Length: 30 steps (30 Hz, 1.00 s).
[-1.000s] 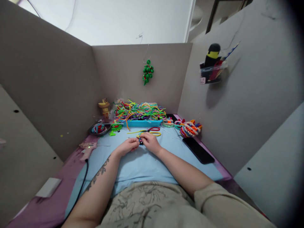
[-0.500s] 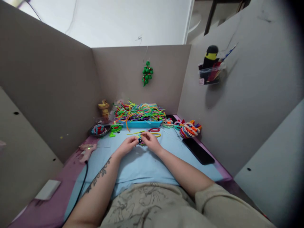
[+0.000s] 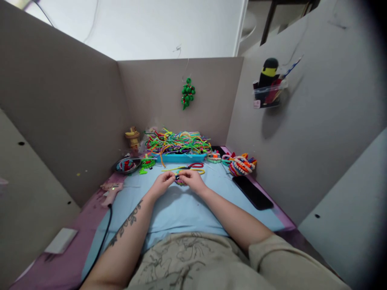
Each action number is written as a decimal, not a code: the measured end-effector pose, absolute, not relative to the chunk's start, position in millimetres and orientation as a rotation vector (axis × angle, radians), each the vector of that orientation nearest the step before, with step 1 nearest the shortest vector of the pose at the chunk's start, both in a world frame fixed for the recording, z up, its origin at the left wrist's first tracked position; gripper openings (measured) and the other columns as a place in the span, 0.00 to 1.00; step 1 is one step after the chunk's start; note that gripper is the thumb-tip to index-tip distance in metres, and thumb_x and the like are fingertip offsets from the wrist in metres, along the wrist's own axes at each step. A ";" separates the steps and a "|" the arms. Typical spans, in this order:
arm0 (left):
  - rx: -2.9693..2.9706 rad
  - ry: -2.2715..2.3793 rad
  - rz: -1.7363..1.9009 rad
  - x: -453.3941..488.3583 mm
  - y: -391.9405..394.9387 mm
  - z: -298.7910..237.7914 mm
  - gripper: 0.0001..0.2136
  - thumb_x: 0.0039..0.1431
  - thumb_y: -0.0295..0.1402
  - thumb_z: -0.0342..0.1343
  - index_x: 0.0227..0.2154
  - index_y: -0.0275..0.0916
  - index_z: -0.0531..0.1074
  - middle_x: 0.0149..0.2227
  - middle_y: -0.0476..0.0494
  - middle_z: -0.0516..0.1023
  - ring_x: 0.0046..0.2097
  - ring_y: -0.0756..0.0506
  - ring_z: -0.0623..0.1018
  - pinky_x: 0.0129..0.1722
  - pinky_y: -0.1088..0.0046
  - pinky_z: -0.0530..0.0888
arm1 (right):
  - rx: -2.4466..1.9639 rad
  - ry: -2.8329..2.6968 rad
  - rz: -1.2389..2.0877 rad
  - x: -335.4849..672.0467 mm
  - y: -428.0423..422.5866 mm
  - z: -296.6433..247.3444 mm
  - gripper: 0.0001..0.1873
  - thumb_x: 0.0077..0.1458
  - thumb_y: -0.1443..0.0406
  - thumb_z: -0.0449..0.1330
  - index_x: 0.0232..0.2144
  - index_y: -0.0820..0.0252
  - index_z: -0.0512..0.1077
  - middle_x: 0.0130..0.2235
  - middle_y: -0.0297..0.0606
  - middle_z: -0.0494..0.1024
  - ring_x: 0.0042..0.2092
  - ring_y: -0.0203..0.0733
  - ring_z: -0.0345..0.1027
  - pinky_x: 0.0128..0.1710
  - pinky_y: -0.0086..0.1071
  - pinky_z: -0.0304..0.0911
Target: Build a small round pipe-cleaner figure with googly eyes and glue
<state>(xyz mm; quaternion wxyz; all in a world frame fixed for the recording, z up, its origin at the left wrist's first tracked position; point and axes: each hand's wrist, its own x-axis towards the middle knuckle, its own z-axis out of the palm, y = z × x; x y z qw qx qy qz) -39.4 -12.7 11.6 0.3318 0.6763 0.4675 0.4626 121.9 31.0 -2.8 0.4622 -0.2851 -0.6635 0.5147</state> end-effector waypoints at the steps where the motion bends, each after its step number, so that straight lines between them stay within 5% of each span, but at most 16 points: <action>1: 1.783 1.227 1.211 -40.1 -11.9 10.6 0.13 0.52 0.42 0.52 0.26 0.35 0.66 0.25 0.50 0.67 0.28 0.51 0.66 0.29 0.76 0.63 | -0.690 -1.631 1.283 122.2 31.0 -2.2 0.10 0.43 0.62 0.59 0.27 0.64 0.72 0.20 0.32 0.70 0.21 0.31 0.60 0.20 0.25 0.54; 21: 1.708 1.286 1.100 -35.5 -11.0 5.1 0.16 0.50 0.44 0.55 0.30 0.33 0.71 0.23 0.49 0.70 0.22 0.54 0.65 0.21 0.79 0.61 | -0.675 -1.763 1.204 122.5 33.0 -4.1 0.12 0.48 0.62 0.54 0.18 0.61 0.62 0.17 0.28 0.62 0.21 0.30 0.53 0.21 0.24 0.49; 30: 1.677 1.352 1.188 -32.5 -12.7 10.0 0.14 0.48 0.42 0.56 0.25 0.34 0.70 0.20 0.51 0.69 0.20 0.54 0.64 0.20 0.79 0.60 | -0.683 -1.714 1.261 122.4 34.3 -6.0 0.09 0.45 0.61 0.57 0.21 0.63 0.67 0.21 0.31 0.68 0.22 0.30 0.56 0.21 0.24 0.51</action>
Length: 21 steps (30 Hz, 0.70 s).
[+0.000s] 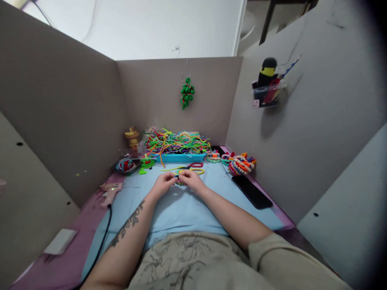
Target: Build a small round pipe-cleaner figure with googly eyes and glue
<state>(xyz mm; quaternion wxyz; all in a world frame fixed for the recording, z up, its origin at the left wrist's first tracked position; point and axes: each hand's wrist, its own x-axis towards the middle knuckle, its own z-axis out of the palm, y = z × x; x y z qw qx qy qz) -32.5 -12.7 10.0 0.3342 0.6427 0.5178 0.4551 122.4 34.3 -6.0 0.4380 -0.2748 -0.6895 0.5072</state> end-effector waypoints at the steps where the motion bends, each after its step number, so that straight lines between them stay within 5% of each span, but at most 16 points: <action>1: 1.679 1.358 1.194 -32.4 -12.9 10.3 0.14 0.47 0.42 0.57 0.25 0.34 0.70 0.20 0.51 0.69 0.20 0.54 0.64 0.20 0.79 0.61 | -0.686 -1.718 1.261 122.2 34.4 -6.4 0.09 0.45 0.62 0.57 0.21 0.62 0.67 0.21 0.31 0.68 0.22 0.30 0.56 0.21 0.24 0.52; 10: 1.596 1.247 1.148 -32.3 -11.6 6.1 0.18 0.48 0.44 0.56 0.34 0.34 0.72 0.27 0.46 0.75 0.26 0.51 0.71 0.20 0.79 0.64 | -0.716 -1.778 1.116 120.5 33.3 -6.8 0.07 0.46 0.64 0.54 0.20 0.61 0.65 0.19 0.29 0.65 0.22 0.31 0.56 0.22 0.24 0.51; 21: 1.557 1.326 1.179 -33.2 -11.1 7.0 0.14 0.47 0.41 0.56 0.30 0.33 0.74 0.21 0.48 0.74 0.20 0.53 0.67 0.19 0.79 0.62 | -0.726 -1.791 1.100 120.5 35.9 -10.7 0.08 0.47 0.63 0.54 0.20 0.61 0.65 0.19 0.29 0.65 0.22 0.31 0.56 0.22 0.24 0.52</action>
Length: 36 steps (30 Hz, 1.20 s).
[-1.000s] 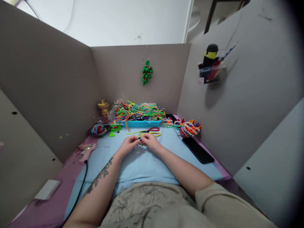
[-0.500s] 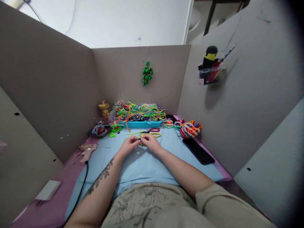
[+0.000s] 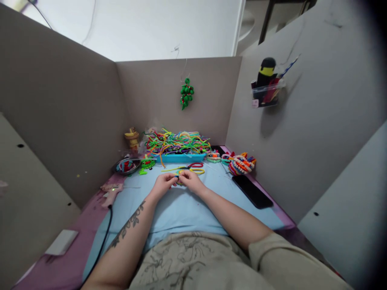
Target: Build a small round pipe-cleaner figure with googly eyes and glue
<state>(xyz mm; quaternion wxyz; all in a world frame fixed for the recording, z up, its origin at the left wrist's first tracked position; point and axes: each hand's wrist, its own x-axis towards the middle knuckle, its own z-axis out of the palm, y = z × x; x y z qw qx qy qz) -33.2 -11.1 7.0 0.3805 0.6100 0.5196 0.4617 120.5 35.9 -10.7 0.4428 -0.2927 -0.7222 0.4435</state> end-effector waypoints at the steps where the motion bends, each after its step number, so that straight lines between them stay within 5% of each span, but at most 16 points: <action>1: 1.555 1.330 1.176 -32.9 -11.6 7.4 0.14 0.47 0.41 0.57 0.30 0.33 0.74 0.21 0.48 0.74 0.20 0.53 0.67 0.19 0.79 0.62 | -0.732 -1.799 1.089 120.3 36.0 -10.9 0.08 0.47 0.63 0.54 0.20 0.61 0.65 0.19 0.29 0.65 0.22 0.31 0.57 0.23 0.24 0.52; 15: 1.572 1.391 1.250 -33.6 -13.2 10.0 0.14 0.45 0.42 0.58 0.25 0.34 0.71 0.18 0.51 0.70 0.20 0.54 0.65 0.19 0.80 0.61 | -0.772 -1.866 0.805 122.9 30.3 -1.1 0.06 0.48 0.66 0.53 0.22 0.60 0.66 0.24 0.32 0.67 0.27 0.34 0.58 0.27 0.25 0.53; 28: 1.386 1.202 1.431 -26.9 -6.7 2.2 0.12 0.45 0.41 0.58 0.23 0.35 0.69 0.18 0.52 0.69 0.20 0.54 0.64 0.20 0.79 0.60 | -0.679 -1.714 1.191 116.2 33.9 -5.1 0.10 0.46 0.61 0.56 0.20 0.62 0.65 0.20 0.31 0.67 0.22 0.31 0.58 0.22 0.24 0.54; 36: 1.472 1.336 1.359 -24.0 -13.9 9.5 0.13 0.44 0.42 0.58 0.24 0.34 0.70 0.19 0.51 0.71 0.20 0.53 0.66 0.20 0.78 0.63 | -0.711 -1.668 1.072 116.1 28.6 -4.0 0.06 0.46 0.63 0.56 0.24 0.61 0.65 0.22 0.30 0.68 0.25 0.32 0.61 0.25 0.25 0.56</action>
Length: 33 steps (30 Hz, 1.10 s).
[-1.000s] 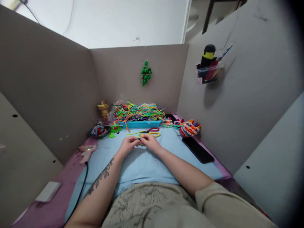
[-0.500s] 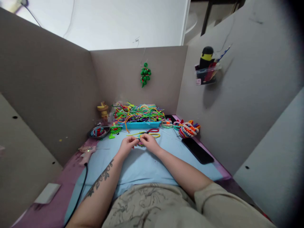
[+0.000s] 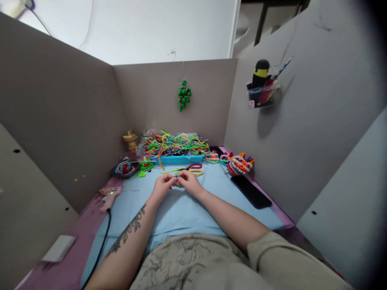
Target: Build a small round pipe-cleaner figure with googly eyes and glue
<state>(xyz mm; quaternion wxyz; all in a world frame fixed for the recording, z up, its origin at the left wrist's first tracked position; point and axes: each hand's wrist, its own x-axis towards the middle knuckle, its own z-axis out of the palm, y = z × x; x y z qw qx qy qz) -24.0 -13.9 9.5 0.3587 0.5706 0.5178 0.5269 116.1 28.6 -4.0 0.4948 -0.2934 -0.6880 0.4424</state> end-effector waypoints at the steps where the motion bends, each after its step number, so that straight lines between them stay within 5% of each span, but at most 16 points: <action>1: 1.493 1.347 1.347 -24.2 -14.2 9.6 0.13 0.44 0.42 0.58 0.24 0.34 0.71 0.19 0.50 0.70 0.20 0.53 0.66 0.21 0.78 0.63 | -0.723 -1.665 1.061 116.8 28.7 -4.0 0.06 0.46 0.63 0.56 0.24 0.61 0.65 0.22 0.30 0.68 0.25 0.33 0.61 0.24 0.25 0.56; 33: 1.294 1.115 1.660 -18.9 -0.6 -7.2 0.09 0.46 0.36 0.58 0.22 0.36 0.67 0.16 0.55 0.65 0.20 0.54 0.63 0.21 0.79 0.59 | -0.665 -1.559 1.223 103.0 26.4 -8.0 0.11 0.48 0.58 0.55 0.24 0.60 0.63 0.20 0.28 0.65 0.20 0.30 0.56 0.20 0.25 0.53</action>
